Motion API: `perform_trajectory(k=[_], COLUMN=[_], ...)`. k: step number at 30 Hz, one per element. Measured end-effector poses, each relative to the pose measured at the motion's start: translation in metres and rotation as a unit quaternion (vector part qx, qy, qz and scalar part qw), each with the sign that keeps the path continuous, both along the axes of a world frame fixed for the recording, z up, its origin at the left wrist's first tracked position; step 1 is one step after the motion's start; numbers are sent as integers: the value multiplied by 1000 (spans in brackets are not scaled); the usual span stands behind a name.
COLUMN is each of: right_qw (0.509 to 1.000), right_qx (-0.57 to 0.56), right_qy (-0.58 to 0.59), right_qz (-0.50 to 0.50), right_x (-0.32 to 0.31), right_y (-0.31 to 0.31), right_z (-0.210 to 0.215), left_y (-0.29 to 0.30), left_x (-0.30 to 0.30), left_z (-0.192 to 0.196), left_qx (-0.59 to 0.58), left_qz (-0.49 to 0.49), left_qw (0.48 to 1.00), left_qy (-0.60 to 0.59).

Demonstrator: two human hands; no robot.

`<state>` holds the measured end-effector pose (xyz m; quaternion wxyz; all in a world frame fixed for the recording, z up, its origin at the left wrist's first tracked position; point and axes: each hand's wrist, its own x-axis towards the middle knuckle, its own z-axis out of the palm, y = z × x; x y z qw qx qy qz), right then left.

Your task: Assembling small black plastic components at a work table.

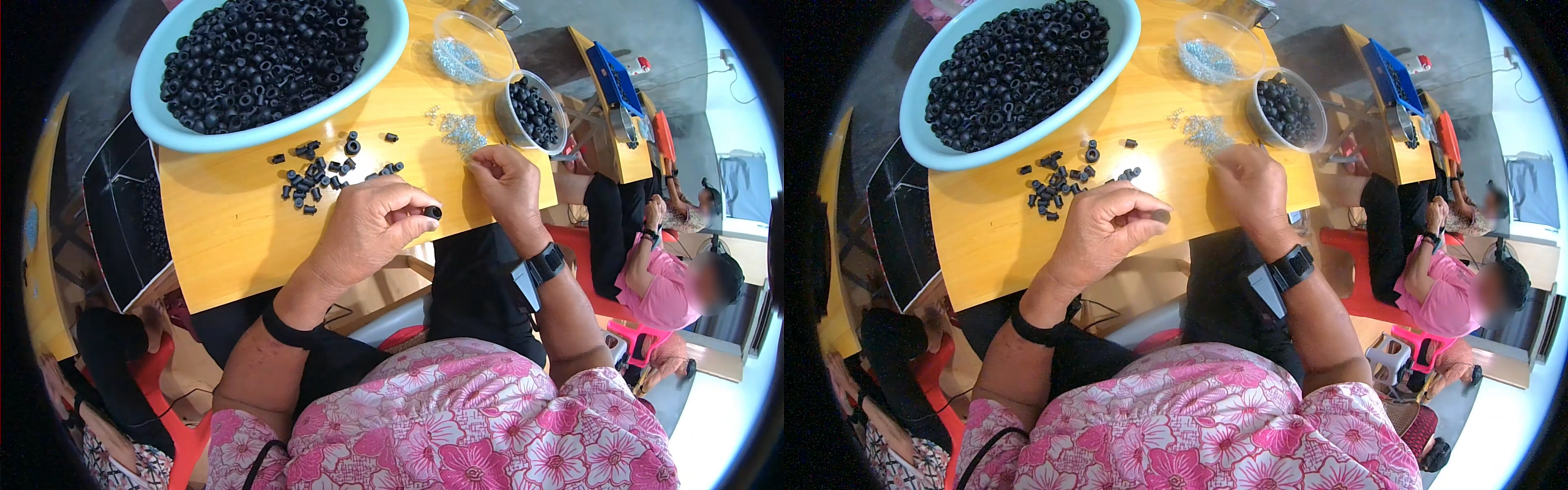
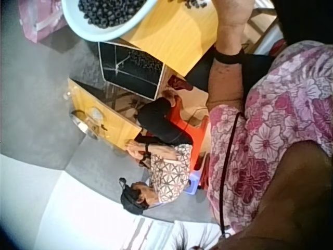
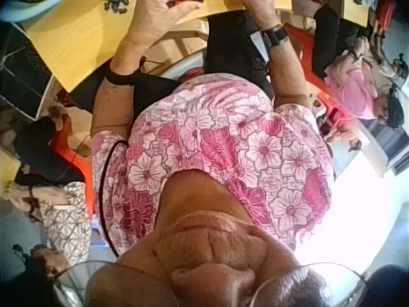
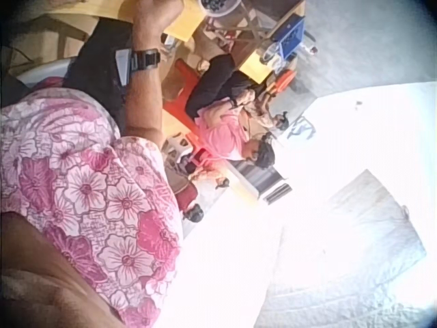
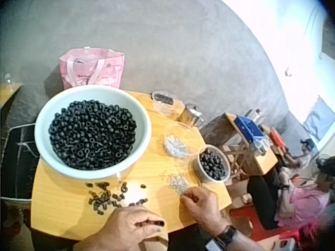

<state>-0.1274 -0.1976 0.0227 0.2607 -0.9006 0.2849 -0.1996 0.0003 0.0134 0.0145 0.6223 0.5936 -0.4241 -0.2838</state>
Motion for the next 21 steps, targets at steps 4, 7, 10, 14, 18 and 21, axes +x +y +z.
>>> perform_trajectory(k=[4, 7, 10, 14, 18, 21], right_qw=[999, 998, 997, 986, 971, 969], right_qx=[-26, -29, -42, -122, -178, -177], right_qy=[36, 49, 45, 71, 104, 105], right_qz=[12, 19, 40, 93, 118, 132], right_x=[3, 3, 3, 5, 4, 6], right_y=[1, 2, 5, 18, 24, 24], right_z=[4, 6, 7, 12, 10, 8], left_y=[0, 0, 0, -2, -2, -1], left_x=[0, 0, 1, 1, 3, 3], left_z=[-1, 2, 0, -5, -1, -2], left_qx=[-2, 5, 5, -4, 9, 19], left_qz=[3, -1, 5, 23, 35, 41], left_qw=[1000, 1000, 1000, 1000, 999, 998], left_qy=[2, -3, -10, -1, 14, 34])
